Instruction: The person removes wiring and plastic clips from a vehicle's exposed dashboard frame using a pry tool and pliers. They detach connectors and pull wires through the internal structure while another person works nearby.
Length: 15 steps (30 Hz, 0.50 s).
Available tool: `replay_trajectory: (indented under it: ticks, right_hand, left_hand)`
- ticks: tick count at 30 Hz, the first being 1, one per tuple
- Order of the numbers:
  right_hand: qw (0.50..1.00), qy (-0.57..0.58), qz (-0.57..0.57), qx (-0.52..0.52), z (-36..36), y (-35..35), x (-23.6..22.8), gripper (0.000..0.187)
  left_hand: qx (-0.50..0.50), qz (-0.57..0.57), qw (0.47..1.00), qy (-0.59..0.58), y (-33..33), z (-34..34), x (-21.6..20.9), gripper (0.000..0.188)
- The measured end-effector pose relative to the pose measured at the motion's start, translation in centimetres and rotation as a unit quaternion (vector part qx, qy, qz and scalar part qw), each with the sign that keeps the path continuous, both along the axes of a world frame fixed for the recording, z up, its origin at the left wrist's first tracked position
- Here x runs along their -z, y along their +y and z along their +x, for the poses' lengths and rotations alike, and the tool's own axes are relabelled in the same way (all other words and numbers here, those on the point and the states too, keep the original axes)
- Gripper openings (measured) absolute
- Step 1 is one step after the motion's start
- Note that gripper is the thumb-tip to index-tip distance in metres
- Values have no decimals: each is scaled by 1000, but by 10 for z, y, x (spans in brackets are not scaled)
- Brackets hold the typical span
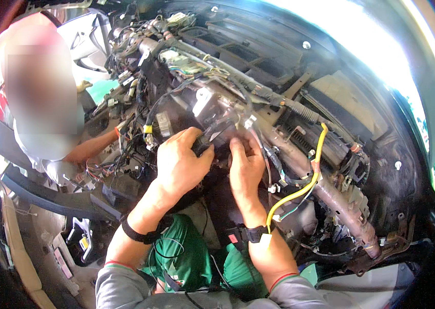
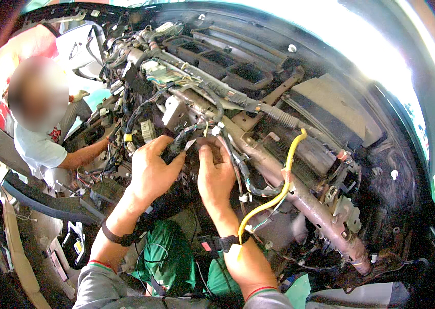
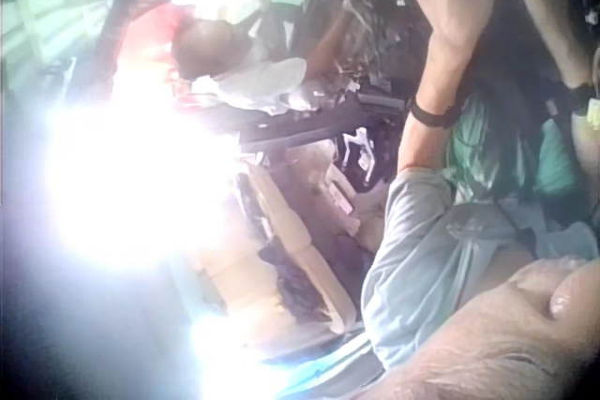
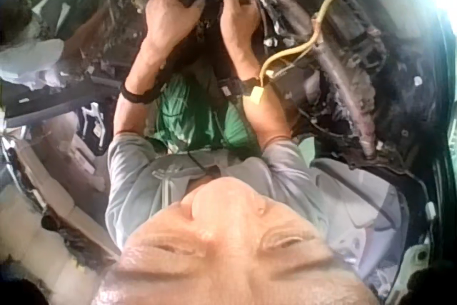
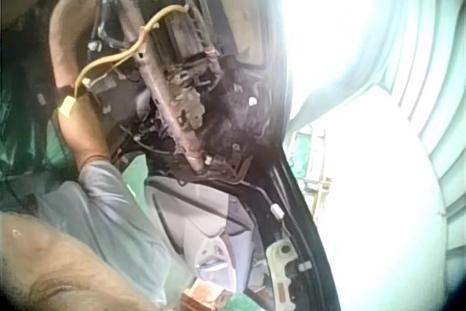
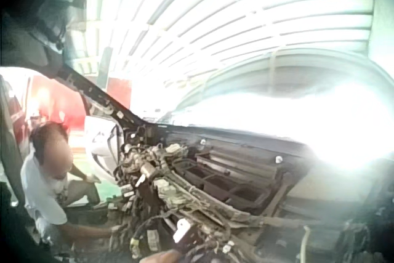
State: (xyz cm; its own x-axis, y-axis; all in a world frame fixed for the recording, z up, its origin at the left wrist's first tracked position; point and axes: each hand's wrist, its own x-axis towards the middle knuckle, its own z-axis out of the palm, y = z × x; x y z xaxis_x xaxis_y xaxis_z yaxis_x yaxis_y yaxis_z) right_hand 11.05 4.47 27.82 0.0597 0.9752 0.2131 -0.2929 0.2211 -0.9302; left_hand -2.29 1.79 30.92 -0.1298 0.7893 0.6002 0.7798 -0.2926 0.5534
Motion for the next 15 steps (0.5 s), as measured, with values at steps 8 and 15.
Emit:
replay_trajectory:
  ticks: [8, 15]
  right_hand:
    - [986, 151, 34, 56, -22, 8, -17, 14]
    - [972, 227, 4, 54, -34, 6, -29, 16]
  left_hand:
    - [-1, -52, 998, -38, 1, 9, -16, 22]
    - [9, -53, 997, -61, 4, 12, -13, 24]
